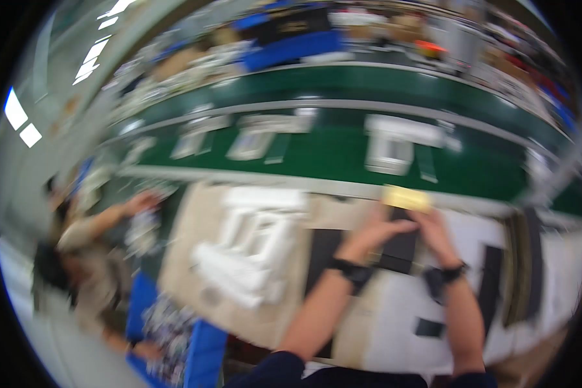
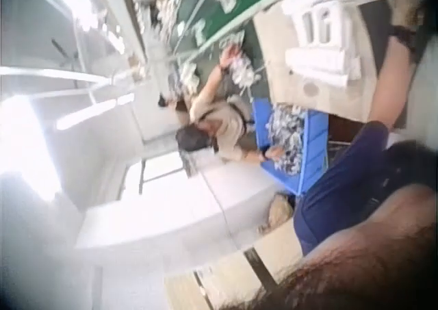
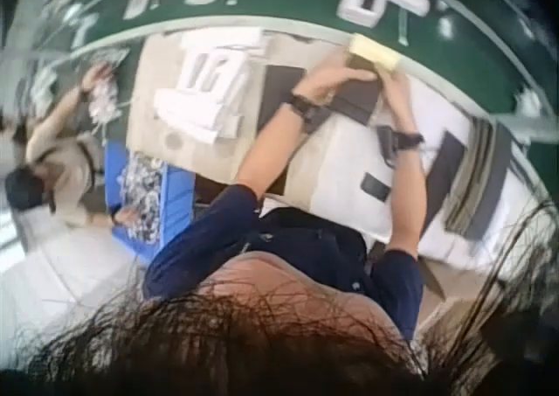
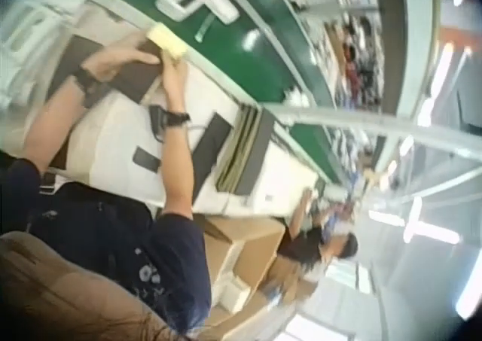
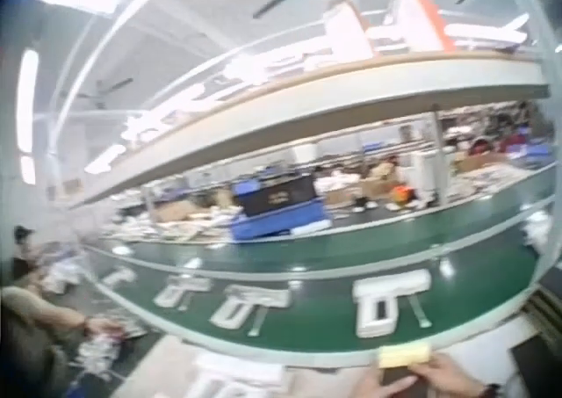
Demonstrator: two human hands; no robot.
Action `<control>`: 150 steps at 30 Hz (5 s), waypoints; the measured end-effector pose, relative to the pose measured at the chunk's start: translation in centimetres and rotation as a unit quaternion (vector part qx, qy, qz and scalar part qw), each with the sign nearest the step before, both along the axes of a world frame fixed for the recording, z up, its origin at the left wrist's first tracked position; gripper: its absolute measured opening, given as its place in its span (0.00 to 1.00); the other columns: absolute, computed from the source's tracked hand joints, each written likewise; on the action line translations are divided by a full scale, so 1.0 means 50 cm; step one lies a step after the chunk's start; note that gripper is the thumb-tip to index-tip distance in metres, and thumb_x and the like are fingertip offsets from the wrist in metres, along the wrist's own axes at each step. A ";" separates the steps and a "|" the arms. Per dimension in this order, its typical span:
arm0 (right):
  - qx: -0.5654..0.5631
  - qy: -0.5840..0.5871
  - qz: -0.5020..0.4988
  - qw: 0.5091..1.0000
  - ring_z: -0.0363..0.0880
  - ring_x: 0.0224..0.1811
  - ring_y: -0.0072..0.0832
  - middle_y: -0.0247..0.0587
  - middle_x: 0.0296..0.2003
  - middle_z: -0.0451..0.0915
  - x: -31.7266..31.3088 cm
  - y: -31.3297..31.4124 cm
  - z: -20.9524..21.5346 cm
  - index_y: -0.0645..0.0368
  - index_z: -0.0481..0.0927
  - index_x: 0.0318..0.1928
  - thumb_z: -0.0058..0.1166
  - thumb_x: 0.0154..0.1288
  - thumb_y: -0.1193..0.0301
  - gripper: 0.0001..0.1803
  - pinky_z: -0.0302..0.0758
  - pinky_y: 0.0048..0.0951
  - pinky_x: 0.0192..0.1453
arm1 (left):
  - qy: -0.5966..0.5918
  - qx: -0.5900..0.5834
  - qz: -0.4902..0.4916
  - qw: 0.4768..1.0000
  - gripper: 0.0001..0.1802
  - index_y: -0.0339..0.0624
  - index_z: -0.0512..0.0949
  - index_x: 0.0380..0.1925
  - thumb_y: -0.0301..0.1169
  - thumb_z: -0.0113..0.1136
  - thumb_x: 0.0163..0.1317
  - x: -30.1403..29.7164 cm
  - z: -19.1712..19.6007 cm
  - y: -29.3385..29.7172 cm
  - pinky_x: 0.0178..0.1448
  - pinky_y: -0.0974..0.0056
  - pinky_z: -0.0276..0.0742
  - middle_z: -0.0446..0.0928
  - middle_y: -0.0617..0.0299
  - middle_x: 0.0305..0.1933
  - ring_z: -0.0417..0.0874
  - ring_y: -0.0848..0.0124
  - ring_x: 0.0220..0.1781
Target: Applying adhesive foam pads to white plastic device housings on a factory assembly line.
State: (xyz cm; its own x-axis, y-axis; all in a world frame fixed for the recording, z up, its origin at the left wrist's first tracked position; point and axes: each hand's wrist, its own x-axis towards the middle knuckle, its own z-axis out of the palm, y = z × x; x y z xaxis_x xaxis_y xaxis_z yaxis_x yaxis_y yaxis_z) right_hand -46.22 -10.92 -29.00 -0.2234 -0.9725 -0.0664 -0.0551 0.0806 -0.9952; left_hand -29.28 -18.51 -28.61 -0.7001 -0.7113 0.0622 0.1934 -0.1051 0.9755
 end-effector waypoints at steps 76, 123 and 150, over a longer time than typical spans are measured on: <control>-0.035 -0.143 -0.031 0.989 0.72 0.36 0.14 0.31 0.40 0.79 -0.040 0.006 0.111 0.64 0.78 0.52 0.49 0.76 0.63 0.17 0.70 0.19 0.43 | 0.143 0.310 -0.147 0.928 0.26 0.36 0.70 0.58 0.21 0.64 0.60 0.055 0.076 -0.037 0.56 0.63 0.79 0.78 0.57 0.52 0.82 0.68 0.51; -0.103 0.458 0.295 0.832 0.82 0.42 0.47 0.54 0.40 0.83 0.176 -0.584 0.217 0.64 0.83 0.45 0.57 0.63 0.69 0.13 0.77 0.38 0.50 | 0.109 0.289 0.215 0.927 0.19 0.35 0.71 0.54 0.21 0.60 0.62 0.117 0.023 -0.113 0.48 0.63 0.80 0.80 0.56 0.46 0.83 0.66 0.45; -0.036 0.224 0.300 0.927 0.75 0.32 0.17 0.33 0.35 0.82 0.158 -0.628 0.203 0.64 0.82 0.51 0.58 0.69 0.67 0.16 0.74 0.21 0.39 | 0.134 0.314 0.220 0.914 0.14 0.34 0.72 0.52 0.25 0.58 0.68 0.108 0.032 -0.101 0.49 0.65 0.81 0.81 0.57 0.47 0.83 0.70 0.45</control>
